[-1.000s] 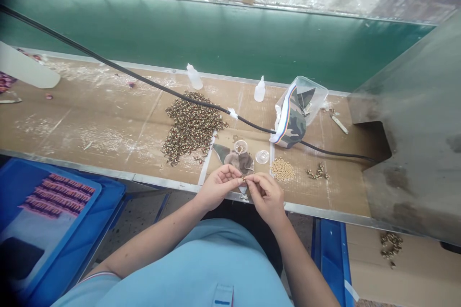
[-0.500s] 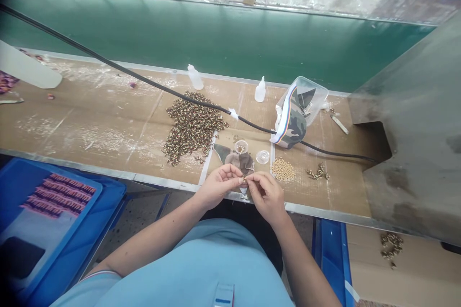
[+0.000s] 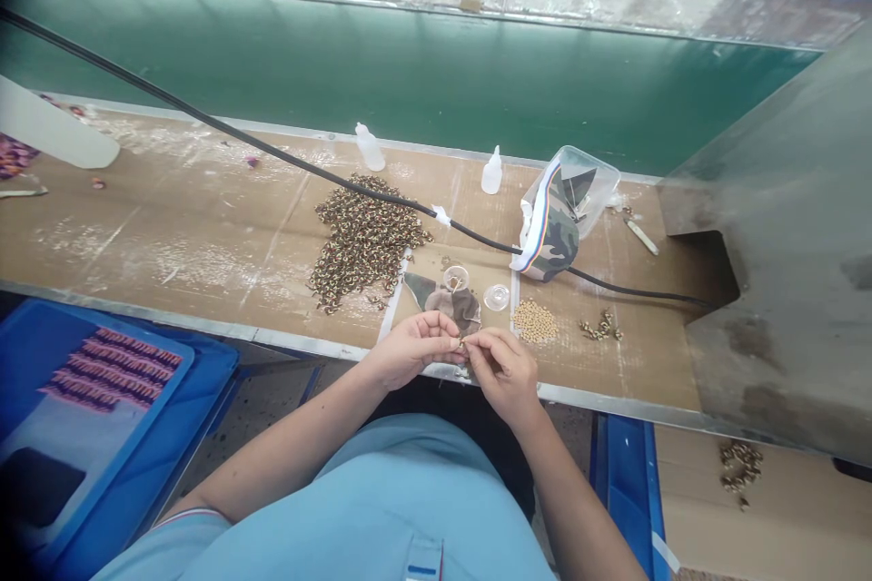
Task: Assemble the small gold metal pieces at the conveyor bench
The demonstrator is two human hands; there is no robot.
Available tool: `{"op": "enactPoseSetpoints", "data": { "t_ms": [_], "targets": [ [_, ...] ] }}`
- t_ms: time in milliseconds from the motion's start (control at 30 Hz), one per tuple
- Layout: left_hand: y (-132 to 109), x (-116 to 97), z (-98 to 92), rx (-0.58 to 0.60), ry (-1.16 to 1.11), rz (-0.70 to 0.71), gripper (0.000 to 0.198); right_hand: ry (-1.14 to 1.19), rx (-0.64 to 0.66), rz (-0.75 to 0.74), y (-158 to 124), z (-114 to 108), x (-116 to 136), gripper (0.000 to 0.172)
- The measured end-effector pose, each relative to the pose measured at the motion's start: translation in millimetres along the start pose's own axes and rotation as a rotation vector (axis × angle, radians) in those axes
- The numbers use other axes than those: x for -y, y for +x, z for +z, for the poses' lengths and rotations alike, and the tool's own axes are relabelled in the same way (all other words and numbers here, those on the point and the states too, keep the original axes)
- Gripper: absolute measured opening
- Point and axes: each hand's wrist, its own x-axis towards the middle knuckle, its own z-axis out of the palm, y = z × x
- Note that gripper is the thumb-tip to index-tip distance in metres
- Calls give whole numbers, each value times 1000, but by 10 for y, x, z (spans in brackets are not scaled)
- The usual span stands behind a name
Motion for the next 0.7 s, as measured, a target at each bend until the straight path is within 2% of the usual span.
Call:
{"op": "enactPoseSetpoints", "data": {
  "t_ms": [133, 400, 700],
  "targets": [
    [-17, -31, -9, 23, -12, -32, 43, 35, -14, 16, 0, 14, 27, 10],
    [-6, -10, 3, -3, -26, -19, 44, -45, -7, -89, -4, -17, 21, 15],
    [-8, -6, -16, 7, -19, -15, 42, 36, -12, 25, -11, -2, -6, 11]
  ]
}}
